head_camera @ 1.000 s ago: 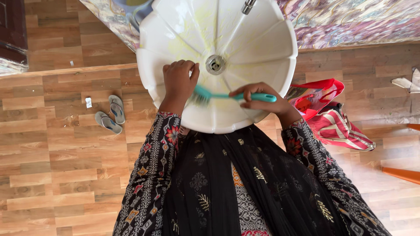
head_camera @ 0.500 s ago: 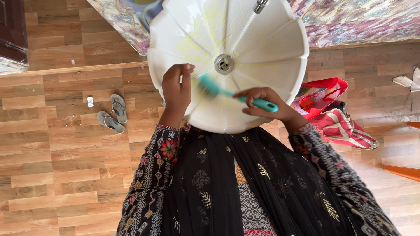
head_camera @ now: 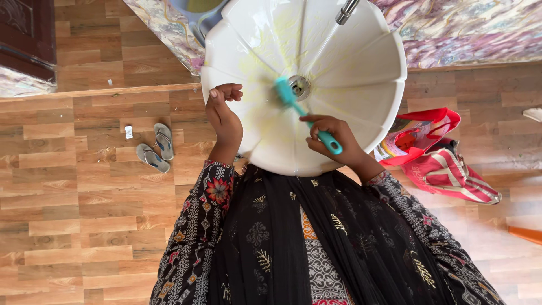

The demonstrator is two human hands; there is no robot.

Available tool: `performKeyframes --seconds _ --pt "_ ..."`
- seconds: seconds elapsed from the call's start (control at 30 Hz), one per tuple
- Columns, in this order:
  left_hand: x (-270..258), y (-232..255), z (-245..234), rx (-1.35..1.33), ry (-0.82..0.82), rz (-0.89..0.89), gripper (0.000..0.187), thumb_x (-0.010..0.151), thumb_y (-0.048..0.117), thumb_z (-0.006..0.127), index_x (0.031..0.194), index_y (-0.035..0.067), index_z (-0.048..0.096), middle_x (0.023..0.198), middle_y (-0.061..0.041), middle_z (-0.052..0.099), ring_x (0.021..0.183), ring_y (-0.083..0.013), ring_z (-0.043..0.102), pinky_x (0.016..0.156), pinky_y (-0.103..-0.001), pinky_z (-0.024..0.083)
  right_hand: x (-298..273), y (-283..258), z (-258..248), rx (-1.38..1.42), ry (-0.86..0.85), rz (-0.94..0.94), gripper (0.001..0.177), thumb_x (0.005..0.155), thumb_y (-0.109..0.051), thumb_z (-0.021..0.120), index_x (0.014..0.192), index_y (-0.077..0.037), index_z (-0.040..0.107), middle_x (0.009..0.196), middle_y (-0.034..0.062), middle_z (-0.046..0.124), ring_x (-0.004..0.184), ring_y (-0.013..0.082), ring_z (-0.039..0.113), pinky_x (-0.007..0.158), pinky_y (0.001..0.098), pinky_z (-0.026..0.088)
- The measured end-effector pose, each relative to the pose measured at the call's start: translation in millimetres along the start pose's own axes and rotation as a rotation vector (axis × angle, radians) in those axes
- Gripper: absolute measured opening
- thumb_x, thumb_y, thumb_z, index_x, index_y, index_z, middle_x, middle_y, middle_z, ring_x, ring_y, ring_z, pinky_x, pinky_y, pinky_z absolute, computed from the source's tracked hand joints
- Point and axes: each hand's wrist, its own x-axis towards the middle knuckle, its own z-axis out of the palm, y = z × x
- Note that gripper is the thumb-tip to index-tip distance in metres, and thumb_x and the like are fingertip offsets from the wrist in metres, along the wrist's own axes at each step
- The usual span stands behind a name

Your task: The person scrubs a white pedestal sink with a teal brush, focusing on the basin and drain area. They repeatedly scrub the same regions without rinsing or wiping the surface during the clip.

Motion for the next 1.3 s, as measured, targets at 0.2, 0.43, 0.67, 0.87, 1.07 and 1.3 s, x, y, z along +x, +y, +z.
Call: performKeyframes --seconds 0.2,0.43,0.67,0.87,1.07,1.3 --pt "-9 15 12 0.053 -0.053 0.01 0.036 0.112 0.025 0.049 0.101 -0.001 0.07 0.091 -0.006 0.07 0.083 -0.0159 0.062 0.078 -0.032 0.052 0 -8 -9 0.225 -0.191 -0.057 0.022 0.085 -0.003 0.079 0.088 -0.008 0.058 0.122 0.0144 0.07 0.118 0.0281 0.065 0.086 0.0354 0.051" --pt "-56 49 28 0.44 -0.198 0.062 0.024 0.105 0.022 0.06 0.11 0.001 0.071 0.106 -0.014 0.073 0.091 -0.0227 0.07 0.068 -0.034 0.052 2 -29 -79 -0.416 -0.279 -0.133 0.02 0.079 -0.015 0.082 0.075 -0.012 0.063 0.093 0.0067 0.075 0.12 0.0282 0.072 0.119 0.0536 0.037" --pt "-68 62 45 0.677 -0.134 0.186 0.022 0.105 0.021 0.064 0.11 0.0 0.07 0.103 -0.014 0.073 0.086 -0.0225 0.071 0.076 -0.037 0.055 -16 -21 -132 -0.568 -0.212 -0.155 0.015 0.079 -0.02 0.079 0.081 -0.016 0.065 0.109 0.0022 0.075 0.121 0.0269 0.067 0.12 0.0643 0.023" --pt "-77 64 49 0.657 0.034 0.164 0.02 0.105 0.015 0.062 0.109 -0.003 0.07 0.102 -0.016 0.072 0.085 -0.0252 0.069 0.067 -0.036 0.054 -2 2 -108 -0.484 -0.385 -0.14 0.02 0.079 -0.027 0.081 0.08 -0.015 0.065 0.109 0.0005 0.073 0.121 0.0218 0.065 0.118 0.0663 0.023" --pt "-75 60 46 0.726 -0.03 0.257 0.018 0.106 0.013 0.063 0.104 -0.003 0.069 0.098 -0.015 0.073 0.083 -0.0266 0.069 0.073 -0.04 0.054 25 22 -104 -0.807 -0.066 -0.297 0.018 0.072 -0.023 0.08 0.078 -0.015 0.065 0.106 0.0008 0.072 0.112 0.0279 0.065 0.107 0.062 0.034" --pt "-78 46 42 0.691 -0.109 0.16 0.019 0.102 0.018 0.064 0.103 0.0 0.069 0.098 -0.013 0.073 0.087 -0.0303 0.071 0.075 -0.041 0.054 25 -2 -123 -0.366 -0.32 -0.138 0.018 0.078 -0.02 0.078 0.077 -0.013 0.061 0.107 0.0025 0.072 0.107 0.0254 0.069 0.096 0.0555 0.044"
